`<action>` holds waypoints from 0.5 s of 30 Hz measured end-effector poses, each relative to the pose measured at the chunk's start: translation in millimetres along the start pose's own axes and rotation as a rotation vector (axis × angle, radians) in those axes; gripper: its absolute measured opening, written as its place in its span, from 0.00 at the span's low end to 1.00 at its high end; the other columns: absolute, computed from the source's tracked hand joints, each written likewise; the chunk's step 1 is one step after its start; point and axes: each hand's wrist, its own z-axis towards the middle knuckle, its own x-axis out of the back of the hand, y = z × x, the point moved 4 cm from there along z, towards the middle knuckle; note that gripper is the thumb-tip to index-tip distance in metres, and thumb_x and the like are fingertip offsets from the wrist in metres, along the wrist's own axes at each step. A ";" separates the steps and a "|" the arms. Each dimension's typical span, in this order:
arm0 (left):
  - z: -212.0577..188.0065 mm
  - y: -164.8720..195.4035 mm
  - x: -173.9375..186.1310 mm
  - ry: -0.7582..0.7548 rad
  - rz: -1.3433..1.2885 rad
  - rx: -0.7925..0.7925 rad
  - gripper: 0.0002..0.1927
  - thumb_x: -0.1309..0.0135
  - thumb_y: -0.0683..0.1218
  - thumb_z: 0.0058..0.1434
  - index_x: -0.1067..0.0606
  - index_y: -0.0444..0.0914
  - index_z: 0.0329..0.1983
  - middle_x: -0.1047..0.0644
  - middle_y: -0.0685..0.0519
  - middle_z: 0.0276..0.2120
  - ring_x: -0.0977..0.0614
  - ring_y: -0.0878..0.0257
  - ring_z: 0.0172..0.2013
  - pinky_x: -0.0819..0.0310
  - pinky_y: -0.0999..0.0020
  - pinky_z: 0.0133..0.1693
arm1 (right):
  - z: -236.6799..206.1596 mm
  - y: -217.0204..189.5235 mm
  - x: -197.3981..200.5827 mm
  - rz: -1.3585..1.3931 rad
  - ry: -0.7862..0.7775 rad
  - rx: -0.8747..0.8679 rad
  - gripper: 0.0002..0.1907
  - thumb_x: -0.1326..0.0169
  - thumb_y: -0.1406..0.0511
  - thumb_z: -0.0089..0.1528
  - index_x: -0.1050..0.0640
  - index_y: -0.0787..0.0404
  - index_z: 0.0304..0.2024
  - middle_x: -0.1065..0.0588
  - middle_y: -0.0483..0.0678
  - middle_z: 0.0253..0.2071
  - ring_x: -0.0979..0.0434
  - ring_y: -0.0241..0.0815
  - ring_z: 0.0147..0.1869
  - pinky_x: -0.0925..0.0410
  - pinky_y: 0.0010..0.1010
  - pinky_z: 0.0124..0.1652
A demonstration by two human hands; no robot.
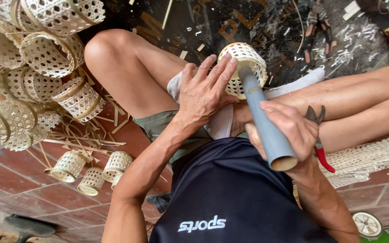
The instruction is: The person sits on the workshop floor assembling woven bamboo basket bodies. They bend and fit thin bamboo strips around the rims, press a woven cylinder over a gray PVC pipe to shape it, fit a round bamboo base into the bottom, and use pliers to trim and secure strip ends.
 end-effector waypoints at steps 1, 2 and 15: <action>0.3 0.4 0.4 0.011 0.011 -0.003 0.51 0.32 0.65 0.50 0.36 0.42 0.74 0.30 0.53 0.68 0.27 0.51 0.64 0.37 0.48 0.57 | -0.9 0.0 1.6 0.024 0.021 0.013 0.26 0.29 0.70 0.57 0.29 0.67 0.51 0.22 0.60 0.48 0.16 0.55 0.49 0.22 0.40 0.49; 0.3 0.3 0.7 0.015 0.018 -0.004 0.51 0.33 0.65 0.50 0.37 0.41 0.74 0.30 0.53 0.68 0.28 0.51 0.63 0.37 0.48 0.57 | -1.9 0.0 2.8 0.050 0.038 0.017 0.26 0.30 0.69 0.57 0.30 0.66 0.50 0.22 0.59 0.47 0.16 0.55 0.50 0.22 0.40 0.49; 5.1 0.4 -6.8 0.069 0.006 0.006 0.55 0.29 0.63 0.47 0.38 0.39 0.75 0.30 0.51 0.68 0.28 0.52 0.64 0.37 0.49 0.57 | -20.8 -13.7 31.2 -0.117 0.091 -0.025 0.27 0.31 0.67 0.63 0.34 0.66 0.56 0.22 0.59 0.47 0.17 0.53 0.52 0.22 0.36 0.53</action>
